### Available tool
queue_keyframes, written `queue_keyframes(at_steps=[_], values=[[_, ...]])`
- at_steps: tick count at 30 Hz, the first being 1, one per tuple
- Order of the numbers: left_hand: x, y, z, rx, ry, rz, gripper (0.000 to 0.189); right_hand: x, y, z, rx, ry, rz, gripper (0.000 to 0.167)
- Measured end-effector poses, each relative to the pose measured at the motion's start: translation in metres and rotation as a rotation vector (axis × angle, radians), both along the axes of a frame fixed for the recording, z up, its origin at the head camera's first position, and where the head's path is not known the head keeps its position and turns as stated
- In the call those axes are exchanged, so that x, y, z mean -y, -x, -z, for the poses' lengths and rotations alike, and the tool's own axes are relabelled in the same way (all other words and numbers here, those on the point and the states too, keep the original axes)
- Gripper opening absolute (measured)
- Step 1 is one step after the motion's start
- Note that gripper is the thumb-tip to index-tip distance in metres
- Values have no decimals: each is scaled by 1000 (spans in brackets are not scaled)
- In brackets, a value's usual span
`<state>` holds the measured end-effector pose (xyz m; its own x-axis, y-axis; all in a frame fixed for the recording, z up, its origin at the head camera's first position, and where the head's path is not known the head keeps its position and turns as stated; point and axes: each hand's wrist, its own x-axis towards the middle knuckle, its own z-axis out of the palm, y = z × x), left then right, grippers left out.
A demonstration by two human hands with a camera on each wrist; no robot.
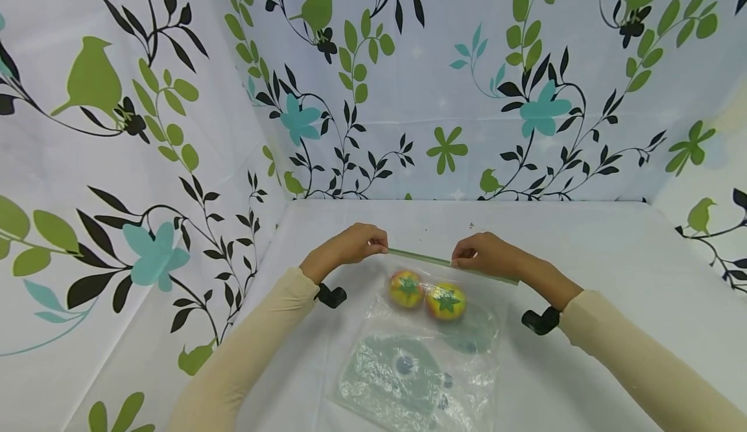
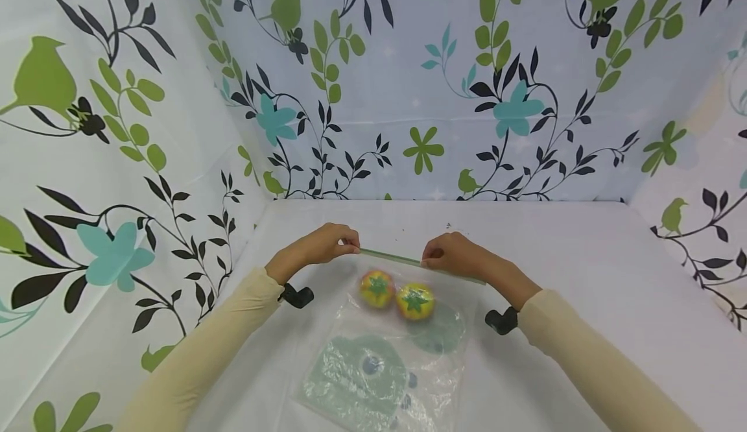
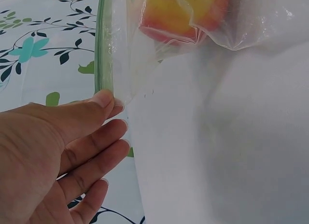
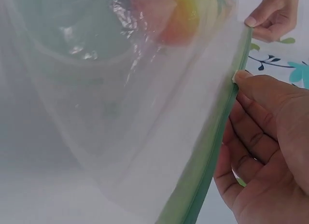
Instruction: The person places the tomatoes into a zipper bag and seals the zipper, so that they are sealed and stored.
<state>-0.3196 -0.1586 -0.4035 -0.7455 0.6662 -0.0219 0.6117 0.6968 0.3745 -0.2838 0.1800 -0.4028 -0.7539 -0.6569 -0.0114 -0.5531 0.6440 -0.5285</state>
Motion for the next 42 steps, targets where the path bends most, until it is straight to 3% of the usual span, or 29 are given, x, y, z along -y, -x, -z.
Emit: queue_keyframes(at_steps=[28,42], values=[[10,5,7,5,-34,-24,13,-69,-26,-7,52,-15,128,13],[12,4,6,22,-30,-44,12,-81,-25,-2,64,-19,162,12]])
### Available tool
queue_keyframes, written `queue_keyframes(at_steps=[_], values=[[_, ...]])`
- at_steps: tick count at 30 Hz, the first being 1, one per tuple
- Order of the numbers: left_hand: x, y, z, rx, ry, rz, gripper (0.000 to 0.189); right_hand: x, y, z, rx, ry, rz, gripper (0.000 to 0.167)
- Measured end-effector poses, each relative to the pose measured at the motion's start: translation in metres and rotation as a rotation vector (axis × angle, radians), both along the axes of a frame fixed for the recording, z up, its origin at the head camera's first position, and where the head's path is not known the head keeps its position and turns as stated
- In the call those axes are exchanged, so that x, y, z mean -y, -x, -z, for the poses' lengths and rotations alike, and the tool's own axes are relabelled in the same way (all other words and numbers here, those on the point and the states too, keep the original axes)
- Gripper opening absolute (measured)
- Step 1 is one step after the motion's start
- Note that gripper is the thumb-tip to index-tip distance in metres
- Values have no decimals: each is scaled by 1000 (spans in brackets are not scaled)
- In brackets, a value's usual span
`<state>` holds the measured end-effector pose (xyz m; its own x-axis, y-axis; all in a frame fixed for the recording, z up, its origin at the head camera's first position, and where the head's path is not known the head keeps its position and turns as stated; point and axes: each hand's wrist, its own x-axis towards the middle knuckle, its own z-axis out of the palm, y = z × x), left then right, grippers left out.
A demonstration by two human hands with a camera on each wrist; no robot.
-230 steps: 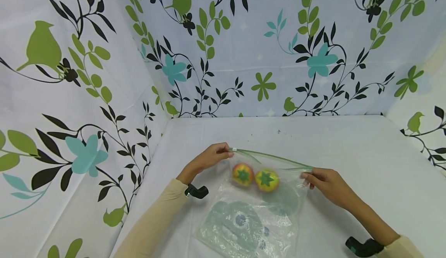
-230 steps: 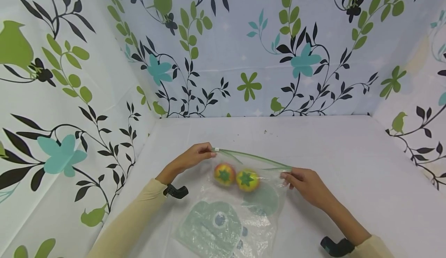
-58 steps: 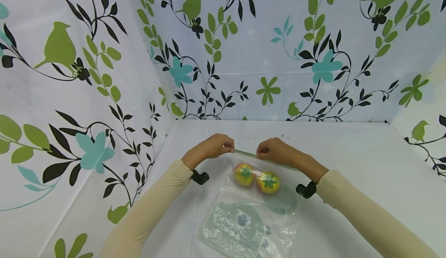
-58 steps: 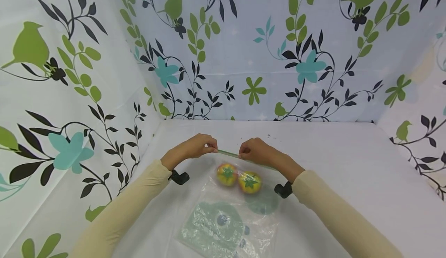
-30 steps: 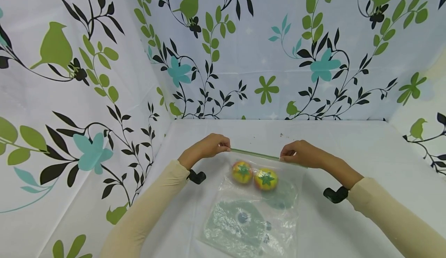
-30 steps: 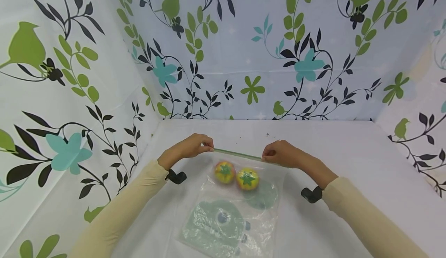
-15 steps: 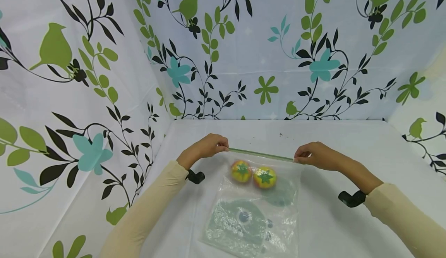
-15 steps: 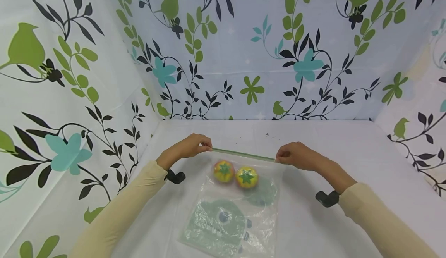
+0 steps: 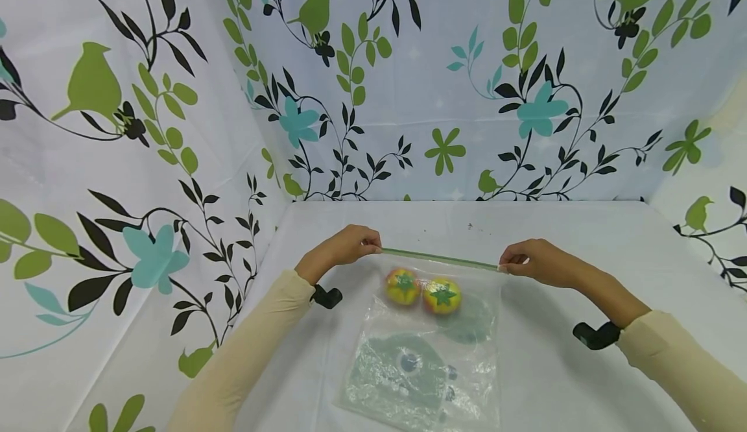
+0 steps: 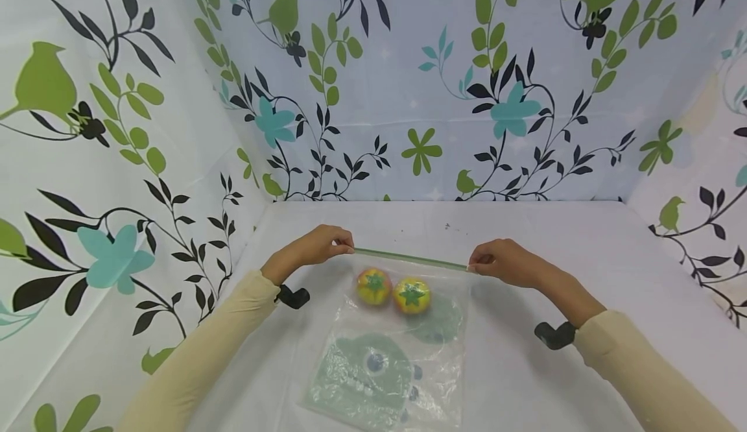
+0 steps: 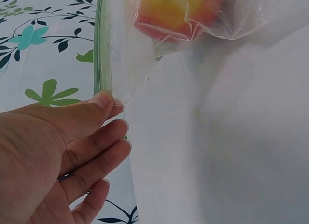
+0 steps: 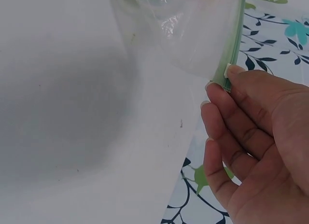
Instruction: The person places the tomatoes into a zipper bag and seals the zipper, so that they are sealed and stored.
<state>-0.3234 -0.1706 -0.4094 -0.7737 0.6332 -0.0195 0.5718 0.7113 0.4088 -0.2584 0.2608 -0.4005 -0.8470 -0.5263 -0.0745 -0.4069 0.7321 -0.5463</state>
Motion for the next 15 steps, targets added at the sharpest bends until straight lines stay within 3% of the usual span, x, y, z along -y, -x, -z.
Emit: queue_keyframes(at_steps=[15], values=[[0,-5,5,-8,-28,-39,13,3,1,4,-61,10,18,12]])
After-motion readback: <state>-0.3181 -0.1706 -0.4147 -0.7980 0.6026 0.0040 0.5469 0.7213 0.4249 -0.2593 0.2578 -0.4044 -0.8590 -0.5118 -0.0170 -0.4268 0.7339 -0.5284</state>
